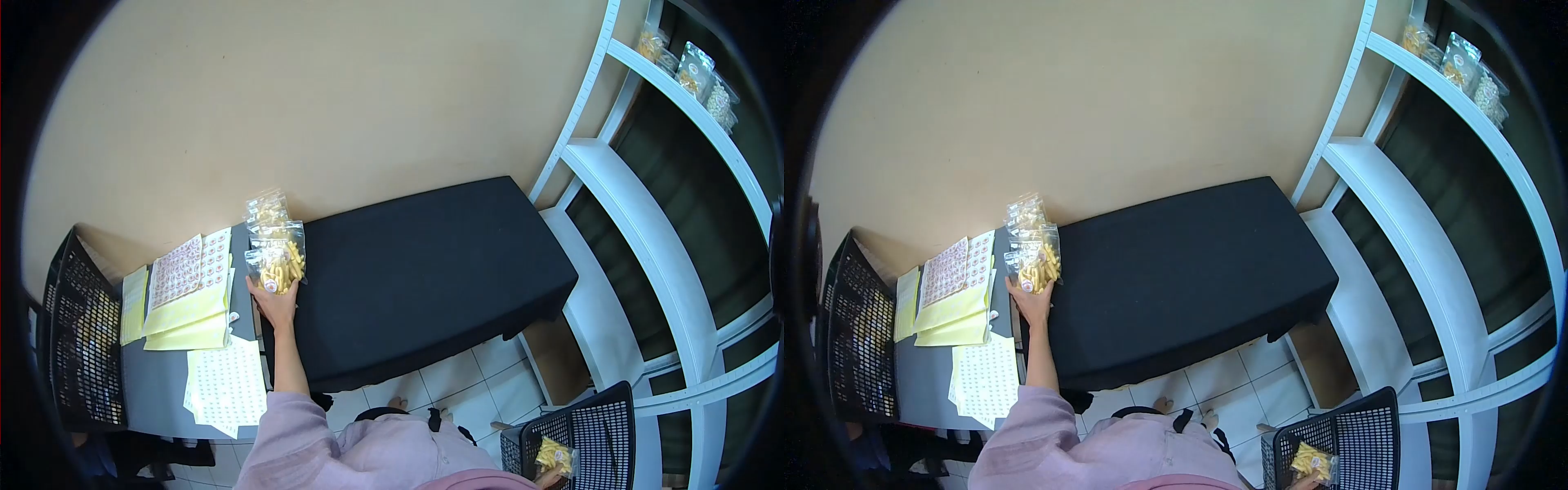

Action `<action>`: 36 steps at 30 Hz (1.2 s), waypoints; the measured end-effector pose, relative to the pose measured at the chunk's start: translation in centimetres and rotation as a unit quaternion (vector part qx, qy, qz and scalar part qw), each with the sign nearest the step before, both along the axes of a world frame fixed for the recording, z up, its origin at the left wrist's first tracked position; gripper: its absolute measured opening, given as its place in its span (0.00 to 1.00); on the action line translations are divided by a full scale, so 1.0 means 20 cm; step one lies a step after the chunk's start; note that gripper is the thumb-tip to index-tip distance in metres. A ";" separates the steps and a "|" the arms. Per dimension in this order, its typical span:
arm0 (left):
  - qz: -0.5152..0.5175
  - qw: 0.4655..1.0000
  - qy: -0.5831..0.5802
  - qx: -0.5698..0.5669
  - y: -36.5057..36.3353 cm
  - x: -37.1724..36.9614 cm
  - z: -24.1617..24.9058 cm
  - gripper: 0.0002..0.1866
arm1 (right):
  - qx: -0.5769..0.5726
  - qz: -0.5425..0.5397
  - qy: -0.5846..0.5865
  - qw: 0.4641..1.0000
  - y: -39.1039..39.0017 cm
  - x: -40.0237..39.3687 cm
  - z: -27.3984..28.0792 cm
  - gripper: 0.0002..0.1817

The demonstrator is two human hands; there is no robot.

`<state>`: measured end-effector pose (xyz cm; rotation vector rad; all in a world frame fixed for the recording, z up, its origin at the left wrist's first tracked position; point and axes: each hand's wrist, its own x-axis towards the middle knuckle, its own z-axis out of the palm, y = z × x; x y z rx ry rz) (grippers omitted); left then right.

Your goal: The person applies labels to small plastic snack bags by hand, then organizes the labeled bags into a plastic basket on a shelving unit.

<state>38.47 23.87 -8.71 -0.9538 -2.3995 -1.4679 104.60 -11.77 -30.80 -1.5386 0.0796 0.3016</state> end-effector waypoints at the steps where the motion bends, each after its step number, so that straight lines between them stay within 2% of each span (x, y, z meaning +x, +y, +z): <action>1: -0.004 1.000 0.015 0.006 0.00 0.00 0.00 0.56 | 0.000 0.001 0.000 1.000 0.01 0.01 0.02 0.27; 4: -0.014 1.000 -0.010 -0.013 0.01 -0.03 -0.03 0.58 | 0.000 -0.017 0.065 0.998 0.09 0.02 0.09 0.23; 5: -0.013 1.000 -0.010 -0.014 0.01 -0.05 -0.02 0.58 | -0.048 -0.014 0.042 0.998 0.12 0.00 0.11 0.23; 7: -0.050 0.991 -0.117 -0.031 0.01 -0.05 0.01 0.58 | -0.142 -0.009 -0.005 0.990 0.16 -0.02 0.13 0.24; 9: -0.055 0.992 -0.113 -0.031 0.00 -0.06 0.03 0.58 | -0.235 -0.006 -0.054 0.971 0.19 -0.03 0.17 0.24; 11: -0.058 0.992 -0.108 -0.031 -0.02 -0.04 0.03 0.58 | -0.324 0.000 -0.101 0.940 0.23 -0.04 0.20 0.25; 13: -0.021 0.999 -0.011 0.027 -0.04 0.00 -0.01 0.57 | -0.409 0.004 -0.147 0.900 0.31 -0.09 0.25 0.25; 14: -0.035 0.997 -0.004 0.073 -0.07 0.05 0.01 0.56 | -0.457 0.029 -0.307 0.834 0.37 -0.18 0.36 0.29; 15: -0.038 0.997 -0.003 0.074 -0.10 0.15 0.10 0.56 | -0.360 0.049 -0.387 0.848 0.46 -0.25 0.42 0.28; 16: -0.107 0.983 -0.072 0.131 -0.15 0.31 0.22 0.56 | -0.258 0.067 -0.461 0.846 0.55 -0.31 0.49 0.26; 17: -0.175 0.957 -0.143 0.184 -0.18 0.46 0.29 0.55 | -0.169 0.135 -0.451 0.866 0.67 -0.41 0.60 0.25; 19: -0.280 0.933 -0.109 0.196 -0.22 0.71 0.29 0.56 | -0.041 0.312 -0.346 0.884 0.89 -0.69 0.85 0.29; 20: -0.330 0.926 -0.080 0.166 -0.25 0.86 0.31 0.56 | 0.011 0.388 -0.308 0.869 0.97 -0.83 0.95 0.33; 21: -0.380 0.913 -0.050 0.137 -0.29 1.01 0.33 0.56 | 0.096 0.449 -0.199 0.866 1.04 -1.00 1.15 0.36; 23: -0.504 0.841 -0.183 0.076 -0.39 1.30 0.36 0.58 | 0.189 0.540 -0.166 0.803 1.12 -1.22 1.34 0.42; 25: -0.622 0.765 -0.163 -0.033 -0.44 1.47 0.10 0.59 | 0.062 0.605 -0.428 0.669 1.15 -1.19 1.34 0.39; 26: -0.649 0.755 -0.099 -0.015 -0.48 1.54 0.13 0.60 | 0.098 0.595 -0.254 0.756 1.12 -1.21 1.22 0.35; 27: -0.672 0.740 -0.036 0.003 -0.52 1.58 0.18 0.61 | 0.116 0.515 -0.214 0.822 1.10 -1.19 1.16 0.32; 28: -0.671 0.741 -0.035 0.003 -0.52 1.57 0.22 0.61 | 0.133 0.428 -0.172 0.878 1.08 -1.15 1.13 0.29; 30: -0.700 0.710 0.058 0.048 -0.47 1.53 0.31 0.62 | 0.108 0.247 -0.103 0.957 1.00 -0.99 1.13 0.26; 31: -0.682 0.725 0.067 -0.070 -0.40 1.42 0.38 0.62 | 0.142 0.201 -0.109 0.963 0.94 -0.83 1.04 0.25; 32: -0.607 0.788 0.098 -0.029 -0.33 1.33 0.35 0.61 | 0.103 0.097 -0.069 0.987 0.89 -0.75 1.14 0.23; 34: -0.418 0.902 0.104 -0.033 -0.12 1.06 0.28 0.54 | -0.008 0.014 -0.125 0.992 0.66 -0.37 0.93 0.22; 35: -0.323 0.937 0.128 -0.026 -0.02 0.89 0.24 0.52 | 0.011 -0.010 -0.075 0.997 0.54 -0.25 0.87 0.27; 36: -0.264 0.953 0.135 -0.055 0.08 0.72 0.21 0.50 | -0.015 -0.051 -0.083 0.995 0.43 -0.17 0.79 0.26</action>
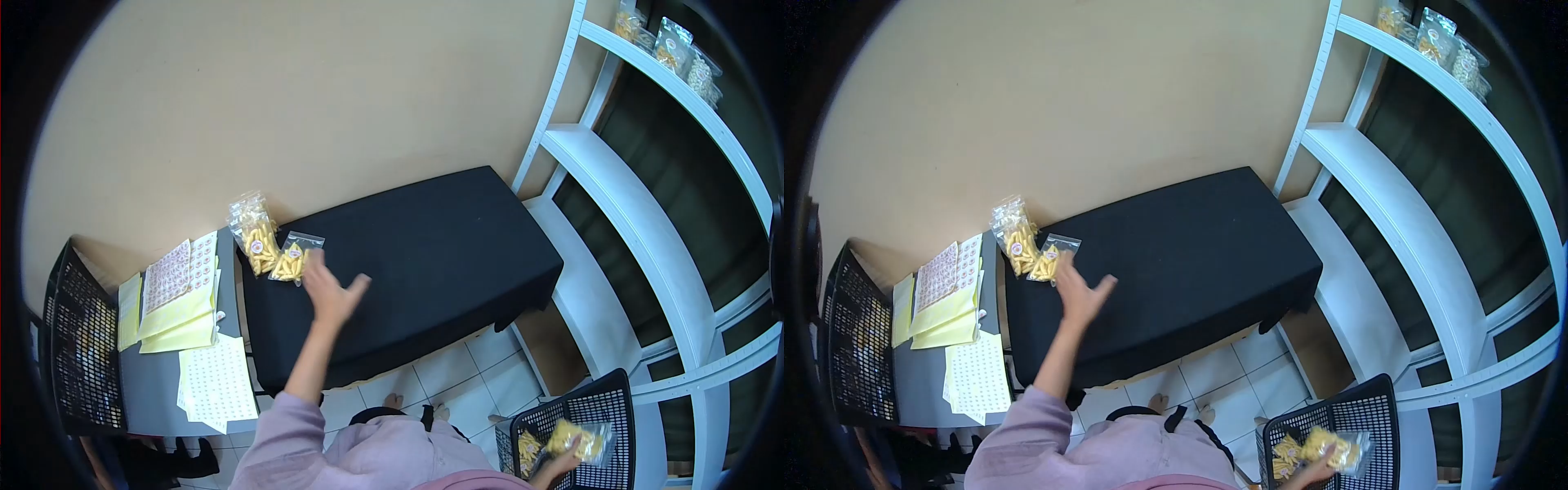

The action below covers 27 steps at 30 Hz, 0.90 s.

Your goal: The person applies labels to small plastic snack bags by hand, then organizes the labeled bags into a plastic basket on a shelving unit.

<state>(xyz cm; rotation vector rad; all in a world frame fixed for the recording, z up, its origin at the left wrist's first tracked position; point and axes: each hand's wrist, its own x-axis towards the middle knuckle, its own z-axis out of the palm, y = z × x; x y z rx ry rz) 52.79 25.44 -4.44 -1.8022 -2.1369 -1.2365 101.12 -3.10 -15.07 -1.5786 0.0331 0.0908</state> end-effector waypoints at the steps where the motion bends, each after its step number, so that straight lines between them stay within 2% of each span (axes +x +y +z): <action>1: 0.086 0.994 0.067 0.020 0.09 -0.16 -0.05 0.50 | 0.001 -0.032 -0.018 0.999 -0.09 0.06 -0.08 0.27; 2: 0.130 0.989 0.076 0.012 0.15 -0.30 -0.06 0.49 | -0.115 0.008 -0.012 0.993 -0.30 0.28 -0.34 0.33; 3: 0.166 0.979 0.101 -0.055 0.19 -0.42 -0.08 0.49 | -0.116 0.007 -0.012 0.993 -0.33 0.30 -0.42 0.33; 5: 0.184 0.975 0.087 -0.091 0.24 -0.57 -0.13 0.49 | -0.264 -0.061 -0.044 0.962 -0.37 0.32 -0.54 0.35; 7: 0.167 0.964 0.054 -0.198 0.26 -0.63 -0.16 0.50 | -0.404 -0.128 -0.075 0.903 -0.38 0.34 -0.61 0.37; 9: 0.174 0.964 0.034 -0.200 0.26 -0.62 -0.18 0.50 | -0.533 -0.189 -0.102 0.818 -0.37 0.35 -0.65 0.39; 10: 0.184 0.962 0.034 -0.199 0.22 -0.59 -0.18 0.51 | -0.483 -0.107 -0.147 0.856 -0.33 0.25 -0.55 0.44; 11: 0.194 0.960 0.033 -0.199 0.20 -0.56 -0.18 0.51 | -0.483 -0.107 -0.148 0.857 -0.28 0.23 -0.53 0.44; 13: 0.216 0.955 0.026 -0.200 0.16 -0.52 -0.21 0.53 | -0.504 -0.075 -0.254 0.822 -0.19 0.20 -0.51 0.42; 17: 0.201 0.950 -0.046 -0.234 0.03 -0.41 -0.14 0.56 | -0.438 -0.056 -0.296 0.847 -0.05 0.07 -0.35 0.36; 20: 0.218 0.972 -0.039 -0.077 0.01 -0.45 -0.19 0.49 | -0.420 -0.056 -0.307 0.852 0.02 0.02 -0.28 0.34; 23: 0.281 0.956 -0.028 0.084 0.09 -0.65 -0.20 0.42 | -0.412 -0.069 -0.327 0.848 0.03 0.00 -0.28 0.34; 25: 0.314 0.946 0.022 0.082 0.17 -0.78 -0.19 0.42 | -0.375 -0.061 -0.273 0.884 0.01 -0.01 -0.23 0.34; 26: 0.312 0.946 0.021 0.083 0.19 -0.82 -0.20 0.42 | -0.374 -0.063 -0.272 0.884 0.02 -0.02 -0.23 0.34; 27: 0.287 0.957 -0.041 0.019 0.21 -0.84 -0.19 0.41 | -0.368 -0.066 -0.275 0.886 0.02 -0.03 -0.23 0.34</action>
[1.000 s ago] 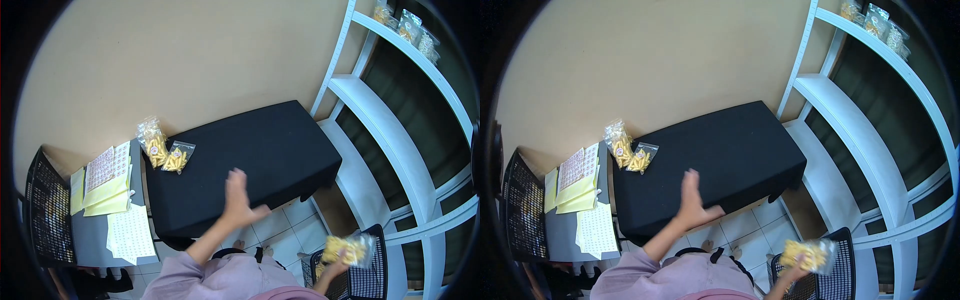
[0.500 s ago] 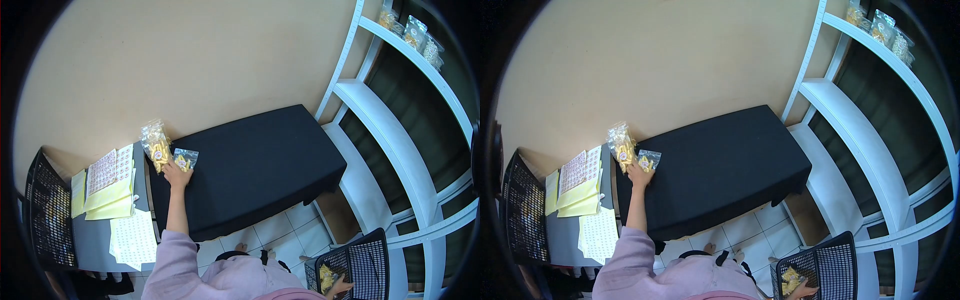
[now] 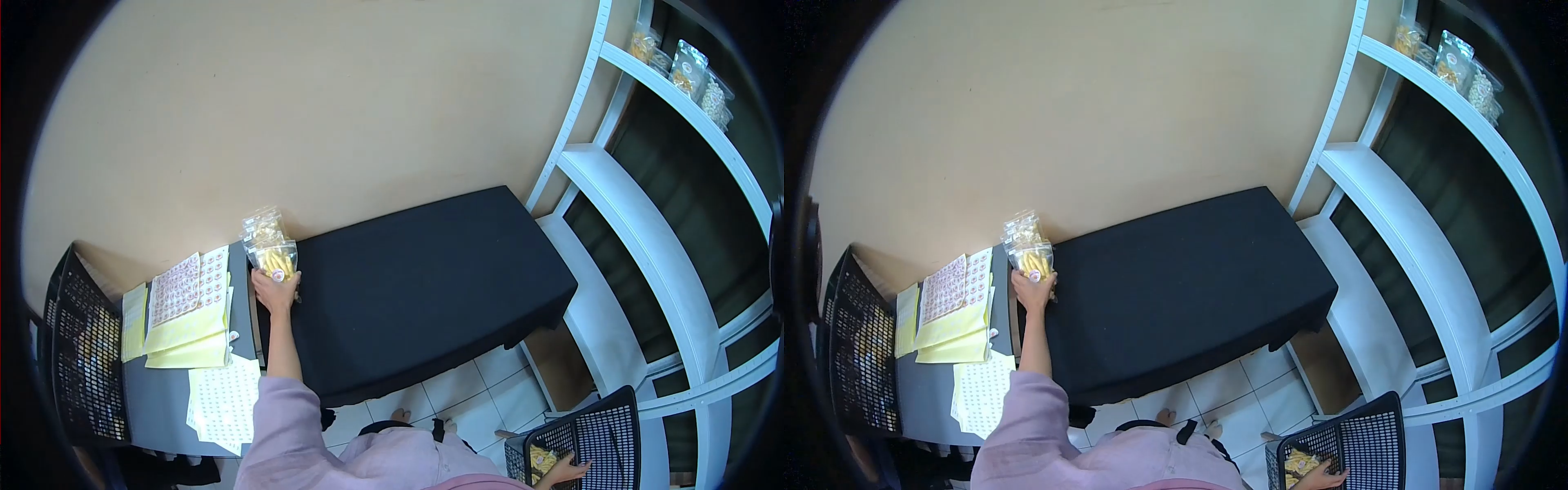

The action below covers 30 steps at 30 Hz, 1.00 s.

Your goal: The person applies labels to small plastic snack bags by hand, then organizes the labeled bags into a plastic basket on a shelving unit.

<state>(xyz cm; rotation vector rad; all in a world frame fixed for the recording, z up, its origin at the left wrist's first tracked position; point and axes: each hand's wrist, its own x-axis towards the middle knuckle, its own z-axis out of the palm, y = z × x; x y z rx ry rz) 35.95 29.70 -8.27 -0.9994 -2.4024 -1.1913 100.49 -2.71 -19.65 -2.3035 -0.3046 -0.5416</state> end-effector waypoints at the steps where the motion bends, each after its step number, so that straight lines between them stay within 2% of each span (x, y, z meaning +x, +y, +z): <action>1: -0.032 0.996 -0.076 -0.043 0.02 -0.01 0.00 0.40 | 0.007 0.000 -0.004 1.000 0.00 -0.02 0.00 0.33; 4: 0.011 0.997 -0.069 -0.013 0.02 0.04 0.00 0.38 | -0.009 -0.008 0.028 1.000 0.06 -0.13 0.11 0.33; 5: 0.032 0.998 -0.036 0.036 0.02 0.08 -0.03 0.36 | 0.034 0.064 -0.008 0.997 0.08 -0.16 0.10 0.32; 6: 0.030 0.998 -0.036 0.036 -0.01 0.13 -0.04 0.36 | 0.079 0.135 -0.043 0.987 0.12 -0.19 0.09 0.31; 7: 0.005 0.995 -0.039 0.088 -0.04 0.20 -0.05 0.36 | 0.075 0.169 -0.051 0.981 0.18 -0.25 0.13 0.32; 8: -0.020 0.989 -0.041 0.140 -0.07 0.27 -0.06 0.37 | 0.086 0.203 -0.010 0.975 0.23 -0.32 0.17 0.33; 10: -0.147 0.973 -0.034 0.174 -0.15 0.53 -0.04 0.37 | 0.110 0.307 0.091 0.941 0.39 -0.54 0.35 0.37; 11: -0.274 0.923 -0.153 0.223 -0.20 0.71 0.02 0.37 | 0.121 0.375 0.150 0.907 0.45 -0.64 0.43 0.39; 12: -0.401 0.816 -0.343 0.235 -0.31 0.97 0.23 0.37 | 0.131 0.462 0.183 0.858 0.52 -0.75 0.51 0.41; 13: -0.476 0.811 -0.279 0.194 -0.34 1.08 0.11 0.37 | 0.139 0.544 0.215 0.799 0.58 -0.85 0.59 0.42; 14: -0.504 0.846 -0.118 0.124 -0.41 1.20 0.13 0.38 | 0.123 0.606 0.212 0.757 0.64 -0.94 0.70 0.44; 15: -0.587 0.783 -0.159 0.131 -0.47 1.35 0.12 0.37 | 0.109 0.664 0.207 0.710 0.68 -0.99 0.76 0.46; 16: -0.656 0.724 -0.164 0.136 -0.53 1.47 0.16 0.36 | 0.109 0.666 0.208 0.708 0.68 -0.99 0.75 0.46; 17: -0.709 0.684 -0.147 0.091 -0.58 1.55 0.16 0.35 | 0.144 0.665 0.245 0.691 0.69 -1.00 0.73 0.45; 18: -0.716 0.683 -0.104 0.097 -0.60 1.64 0.14 0.35 | 0.179 0.662 0.280 0.672 0.70 -1.00 0.72 0.45; 19: -0.723 0.678 -0.128 0.045 -0.65 1.69 0.17 0.41 | 0.189 0.617 0.243 0.724 0.68 -0.97 0.72 0.42; 20: -0.723 0.677 -0.128 0.046 -0.66 1.71 0.20 0.41 | 0.189 0.617 0.242 0.725 0.66 -0.94 0.70 0.42; 22: -0.819 0.554 -0.152 -0.013 -0.66 1.75 0.26 0.52 | 0.318 0.503 0.388 0.704 0.56 -0.84 0.62 0.36; 23: -0.850 0.502 -0.159 -0.007 -0.66 1.76 0.29 0.58 | 0.371 0.443 0.384 0.720 0.51 -0.78 0.58 0.33; 24: -0.850 0.502 -0.159 -0.007 -0.63 1.75 0.30 0.58 | 0.422 0.380 0.378 0.731 0.46 -0.71 0.55 0.31; 26: -0.791 0.598 -0.108 0.063 -0.53 1.65 0.31 0.59 | 0.545 0.230 0.410 0.694 0.34 -0.53 0.60 0.27; 27: -0.730 0.666 -0.135 0.072 -0.46 1.56 0.31 0.59 | 0.511 0.352 0.296 0.726 0.25 -0.57 0.71 0.28; 28: -0.663 0.727 -0.159 0.080 -0.37 1.44 0.29 0.59 | 0.462 0.463 0.174 0.736 0.19 -0.61 0.80 0.28; 30: -0.449 0.863 -0.199 0.116 -0.20 1.16 0.23 0.54 | 0.451 0.446 0.160 0.756 0.19 -0.59 0.74 0.28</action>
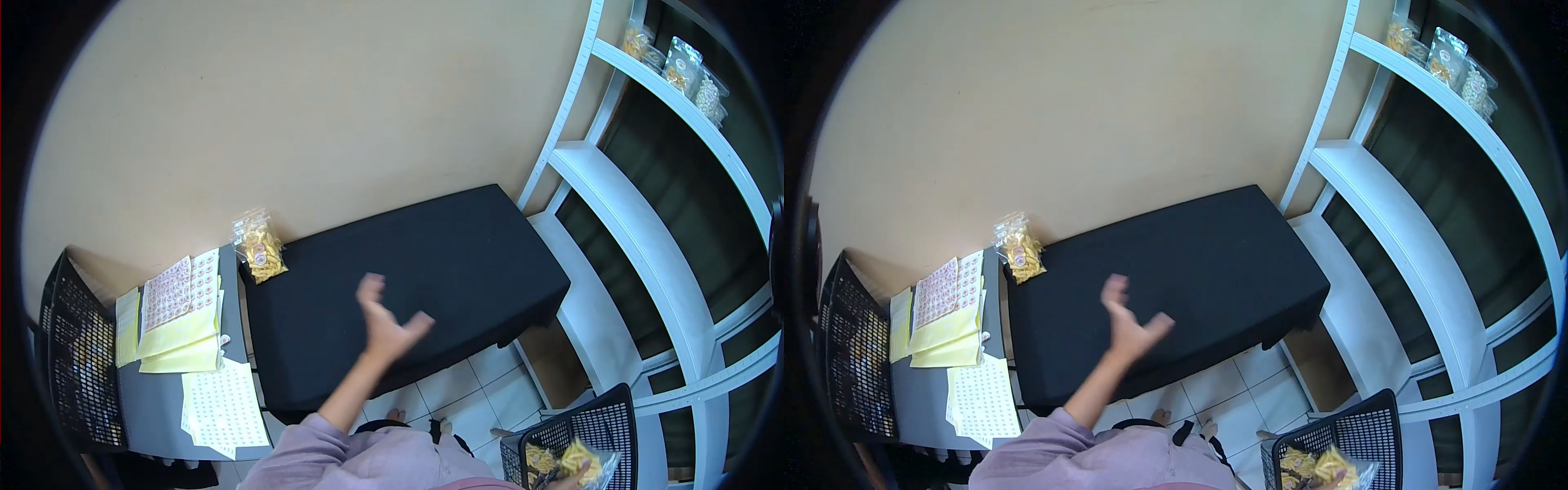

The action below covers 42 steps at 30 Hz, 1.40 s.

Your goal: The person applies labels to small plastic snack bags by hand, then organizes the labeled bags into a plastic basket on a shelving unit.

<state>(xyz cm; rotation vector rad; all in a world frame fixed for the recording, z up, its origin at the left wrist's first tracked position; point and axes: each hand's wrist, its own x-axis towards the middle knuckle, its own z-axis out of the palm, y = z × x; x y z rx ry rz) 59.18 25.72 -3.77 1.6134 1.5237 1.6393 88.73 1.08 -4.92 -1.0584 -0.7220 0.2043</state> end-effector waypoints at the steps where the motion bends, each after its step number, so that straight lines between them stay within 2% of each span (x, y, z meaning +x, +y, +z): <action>1: 0.143 0.989 0.020 0.041 0.09 -0.17 -0.03 0.51 | -0.015 -0.024 -0.012 1.000 0.00 0.01 -0.02 0.28; 2: 0.268 0.958 0.070 0.075 0.19 -0.37 -0.12 0.51 | -0.030 -0.047 -0.024 0.998 -0.01 0.02 -0.04 0.28; 4: 0.462 0.872 0.146 0.065 0.30 -0.70 -0.16 0.52 | -0.061 -0.090 -0.049 0.993 -0.01 0.05 -0.09 0.28; 6: 0.556 0.818 0.150 0.002 0.36 -0.97 -0.21 0.57 | -0.091 -0.133 -0.072 0.984 -0.01 0.08 -0.16 0.28; 8: 0.557 0.822 0.084 -0.078 0.40 -1.12 -0.22 0.59 | -0.115 -0.178 -0.096 0.973 0.00 0.11 -0.20 0.27; 10: 0.537 0.830 0.126 -0.078 0.43 -1.19 -0.23 0.60 | -0.138 -0.226 -0.116 0.957 0.02 0.12 -0.25 0.27; 12: 0.495 0.845 0.160 -0.124 0.46 -1.24 -0.24 0.62 | -0.162 -0.274 -0.136 0.938 0.04 0.14 -0.30 0.27; 13: 0.490 0.831 0.237 -0.117 0.48 -1.27 -0.27 0.61 | -0.176 -0.297 -0.148 0.927 0.04 0.15 -0.32 0.27; 16: 0.466 0.855 0.212 -0.080 0.51 -1.32 -0.28 0.60 | -0.211 -0.367 -0.184 0.887 0.06 0.21 -0.36 0.27; 20: 0.486 0.843 0.226 -0.048 0.57 -1.38 -0.33 0.54 | -0.256 -0.456 -0.232 0.820 0.07 0.31 -0.39 0.27; 22: 0.488 0.847 0.213 -0.008 0.52 -1.31 -0.31 0.51 | -0.280 -0.495 -0.255 0.782 0.06 0.34 -0.39 0.27; 24: 0.482 0.868 0.106 0.062 0.47 -1.17 -0.24 0.49 | -0.303 -0.533 -0.276 0.740 0.05 0.35 -0.38 0.27; 25: 0.397 0.910 -0.003 0.122 0.42 -0.98 -0.12 0.48 | -0.322 -0.427 -0.255 0.805 0.11 0.29 -0.32 0.29; 27: 0.281 0.954 0.034 0.095 0.32 -0.59 -0.03 0.49 | -0.315 -0.184 -0.217 0.905 0.33 0.03 -0.16 0.35; 28: 0.198 0.979 0.016 0.055 0.23 -0.36 -0.01 0.50 | -0.286 -0.051 -0.200 0.936 0.44 -0.12 -0.08 0.38; 30: 0.043 0.990 0.119 0.063 0.03 0.05 0.00 0.48 | -0.196 0.152 -0.152 0.957 0.61 -0.41 0.10 0.36; 31: -0.044 0.977 0.198 0.058 -0.07 0.20 0.10 0.47 | -0.196 0.156 -0.152 0.956 0.62 -0.43 0.07 0.36; 32: -0.202 0.975 0.093 0.032 -0.17 0.34 0.04 0.50 | -0.178 0.196 -0.194 0.945 0.65 -0.45 0.02 0.33; 33: -0.238 0.966 0.038 0.096 -0.27 0.49 -0.06 0.53 | -0.159 0.234 -0.235 0.930 0.67 -0.46 -0.01 0.29; 34: -0.274 0.948 -0.017 0.159 -0.33 0.57 -0.12 0.56 | -0.158 0.236 -0.234 0.930 0.65 -0.46 0.01 0.29; 35: -0.273 0.949 -0.016 0.160 -0.34 0.57 -0.10 0.56 | -0.221 0.171 -0.134 0.951 0.62 -0.45 0.03 0.28; 36: -0.320 0.931 -0.028 0.172 -0.36 0.57 -0.04 0.57 | -0.280 0.103 -0.031 0.954 0.58 -0.44 0.03 0.26; 37: -0.366 0.912 -0.039 0.182 -0.36 0.57 0.00 0.58 | -0.244 0.034 -0.006 0.969 0.55 -0.38 -0.04 0.26; 38: -0.343 0.923 0.017 0.175 -0.33 0.52 0.01 0.59 | -0.207 -0.034 0.020 0.978 0.50 -0.28 -0.11 0.25; 39: -0.320 0.930 0.074 0.167 -0.28 0.43 0.04 0.60 | -0.208 -0.082 0.112 0.968 0.45 -0.16 -0.10 0.26; 40: -0.279 0.954 0.062 0.093 -0.21 0.33 0.07 0.61 | -0.208 -0.131 0.203 0.948 0.39 -0.06 -0.09 0.28; 41: -0.237 0.970 0.049 0.019 -0.13 0.23 0.08 0.63 | -0.210 -0.132 0.204 0.947 0.36 0.02 -0.15 0.28; 42: -0.129 0.990 0.051 -0.001 -0.03 0.11 -0.01 0.61 | -0.221 -0.159 0.184 0.944 0.31 0.08 -0.18 0.27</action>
